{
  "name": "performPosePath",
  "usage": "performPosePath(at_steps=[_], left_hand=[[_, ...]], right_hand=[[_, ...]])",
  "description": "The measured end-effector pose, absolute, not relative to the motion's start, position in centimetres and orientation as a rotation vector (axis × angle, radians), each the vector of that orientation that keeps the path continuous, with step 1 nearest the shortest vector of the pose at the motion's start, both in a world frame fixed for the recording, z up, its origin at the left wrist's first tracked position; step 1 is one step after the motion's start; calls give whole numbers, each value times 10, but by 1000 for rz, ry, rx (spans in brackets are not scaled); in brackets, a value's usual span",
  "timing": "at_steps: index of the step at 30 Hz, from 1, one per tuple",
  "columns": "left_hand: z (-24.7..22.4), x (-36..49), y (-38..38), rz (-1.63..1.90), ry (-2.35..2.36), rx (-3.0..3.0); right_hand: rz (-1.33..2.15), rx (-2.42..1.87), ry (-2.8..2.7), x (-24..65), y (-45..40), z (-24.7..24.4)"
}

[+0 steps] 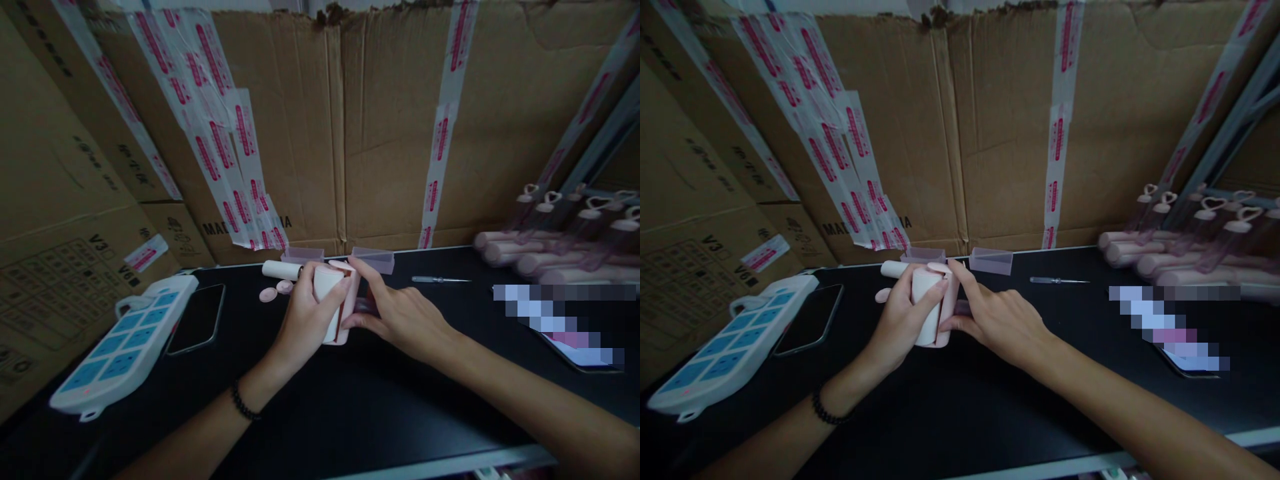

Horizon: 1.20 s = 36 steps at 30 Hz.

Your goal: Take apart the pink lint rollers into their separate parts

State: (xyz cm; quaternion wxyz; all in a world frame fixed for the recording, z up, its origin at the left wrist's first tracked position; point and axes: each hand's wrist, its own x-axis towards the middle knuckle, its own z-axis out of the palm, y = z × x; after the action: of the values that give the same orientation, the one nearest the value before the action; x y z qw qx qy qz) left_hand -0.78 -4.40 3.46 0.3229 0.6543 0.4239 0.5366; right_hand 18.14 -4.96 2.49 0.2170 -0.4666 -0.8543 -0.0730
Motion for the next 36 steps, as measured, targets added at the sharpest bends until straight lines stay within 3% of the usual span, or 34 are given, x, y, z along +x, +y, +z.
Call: performPosePath(at_steps=[24,36], left_hand=[[36,-3,-43,1558,1329,1688],[41,-9,-37,1400,999,1167]], right_hand=[[-161,-1395,-2299,172,-61,22],[86,-1233,-2427,190,-43,28]])
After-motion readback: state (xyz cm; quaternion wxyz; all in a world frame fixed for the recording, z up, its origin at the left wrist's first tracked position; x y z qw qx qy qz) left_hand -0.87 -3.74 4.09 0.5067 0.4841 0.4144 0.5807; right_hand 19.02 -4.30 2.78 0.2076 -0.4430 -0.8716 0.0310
